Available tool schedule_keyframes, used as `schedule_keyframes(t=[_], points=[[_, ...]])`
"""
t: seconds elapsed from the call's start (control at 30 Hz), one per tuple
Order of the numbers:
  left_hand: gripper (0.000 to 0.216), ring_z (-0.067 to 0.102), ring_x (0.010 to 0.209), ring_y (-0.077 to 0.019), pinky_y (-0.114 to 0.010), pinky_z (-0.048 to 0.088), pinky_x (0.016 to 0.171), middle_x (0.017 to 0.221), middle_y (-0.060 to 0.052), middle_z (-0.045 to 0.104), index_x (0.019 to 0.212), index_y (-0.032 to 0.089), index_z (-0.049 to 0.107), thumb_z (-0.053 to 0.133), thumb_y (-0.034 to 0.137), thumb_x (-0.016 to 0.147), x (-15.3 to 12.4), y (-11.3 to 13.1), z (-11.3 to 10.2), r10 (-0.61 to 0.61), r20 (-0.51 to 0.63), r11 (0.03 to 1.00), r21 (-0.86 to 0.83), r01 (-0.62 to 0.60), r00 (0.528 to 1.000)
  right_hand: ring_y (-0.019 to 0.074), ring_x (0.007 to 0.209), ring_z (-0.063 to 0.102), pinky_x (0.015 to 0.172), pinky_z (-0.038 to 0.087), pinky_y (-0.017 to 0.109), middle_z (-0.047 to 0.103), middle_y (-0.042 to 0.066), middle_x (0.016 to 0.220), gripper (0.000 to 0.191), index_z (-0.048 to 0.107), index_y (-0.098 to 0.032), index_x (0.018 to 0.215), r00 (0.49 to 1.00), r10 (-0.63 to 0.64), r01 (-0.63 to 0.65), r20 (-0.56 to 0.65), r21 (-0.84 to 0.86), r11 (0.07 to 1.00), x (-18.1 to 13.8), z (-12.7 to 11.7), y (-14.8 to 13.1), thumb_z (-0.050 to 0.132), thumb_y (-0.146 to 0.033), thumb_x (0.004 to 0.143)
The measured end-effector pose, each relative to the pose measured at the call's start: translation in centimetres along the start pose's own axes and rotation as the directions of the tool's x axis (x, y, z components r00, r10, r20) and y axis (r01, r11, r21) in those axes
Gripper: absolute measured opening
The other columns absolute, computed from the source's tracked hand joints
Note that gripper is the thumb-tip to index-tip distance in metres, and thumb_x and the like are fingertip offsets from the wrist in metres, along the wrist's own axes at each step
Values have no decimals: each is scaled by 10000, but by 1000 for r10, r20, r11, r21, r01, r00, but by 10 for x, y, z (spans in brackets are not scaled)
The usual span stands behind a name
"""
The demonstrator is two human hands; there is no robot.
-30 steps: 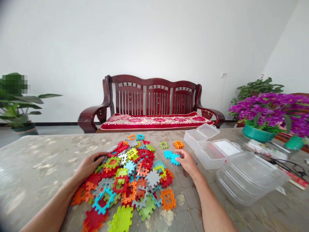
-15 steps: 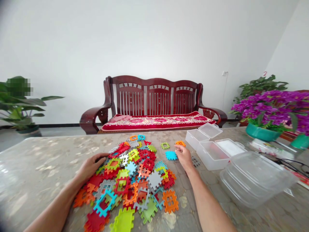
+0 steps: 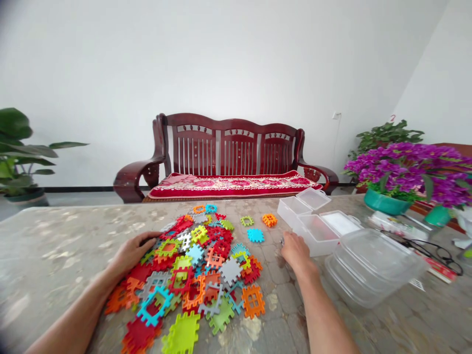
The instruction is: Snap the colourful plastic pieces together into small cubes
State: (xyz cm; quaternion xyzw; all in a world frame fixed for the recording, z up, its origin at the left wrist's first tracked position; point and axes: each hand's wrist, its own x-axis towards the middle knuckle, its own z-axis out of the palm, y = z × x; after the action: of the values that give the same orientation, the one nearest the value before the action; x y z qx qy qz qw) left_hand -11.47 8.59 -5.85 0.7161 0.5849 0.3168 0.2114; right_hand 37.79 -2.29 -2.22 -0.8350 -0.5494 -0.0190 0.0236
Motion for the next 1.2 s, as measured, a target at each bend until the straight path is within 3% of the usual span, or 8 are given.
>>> schedule_keyframes(t=[0.23,0.53,0.77,1.03,1.2], points=[[413,638,992,-237,-328,462,925,1054,-22,726,1049,244,705,470,443,774,-2,5,-2,-10,-10,999,30,10,1000,248,993,629,868,447,340,694,88,1052,362,663,-212,1101,962,-84,157,-260,273,949,21,23,1,610,-306,756],[412,651,962,-229,-320,467,923,1038,-16,732,1035,243,711,481,446,761,-1,3,-1,1,-21,1000,30,0,1000,238,1005,626,904,448,342,692,92,1071,365,682,-179,1074,967,-96,177,-238,350,920,26,22,-1,601,-244,724],[416,640,992,-234,-326,460,940,1052,-22,728,1045,236,703,485,445,759,-1,4,-2,-11,-16,1000,15,11,1000,244,1030,587,931,420,347,674,95,1071,338,666,-170,1080,923,-92,228,-374,338,913,13,16,-24,562,-322,797],[405,642,984,-231,-323,460,933,1038,-19,731,1025,235,705,489,437,747,-3,8,-2,-13,-18,1000,-1,13,1000,290,1087,561,936,397,373,633,127,1191,589,555,-170,1255,945,-193,276,-265,323,905,-5,13,-65,623,-468,751],[398,649,961,-233,-317,470,906,1016,-12,736,1010,243,710,496,434,736,-3,11,-3,-15,-24,1000,11,16,1000,269,1067,568,936,385,354,642,129,1171,459,580,-178,1209,941,-200,273,-275,260,926,-7,11,-70,589,-322,773]])
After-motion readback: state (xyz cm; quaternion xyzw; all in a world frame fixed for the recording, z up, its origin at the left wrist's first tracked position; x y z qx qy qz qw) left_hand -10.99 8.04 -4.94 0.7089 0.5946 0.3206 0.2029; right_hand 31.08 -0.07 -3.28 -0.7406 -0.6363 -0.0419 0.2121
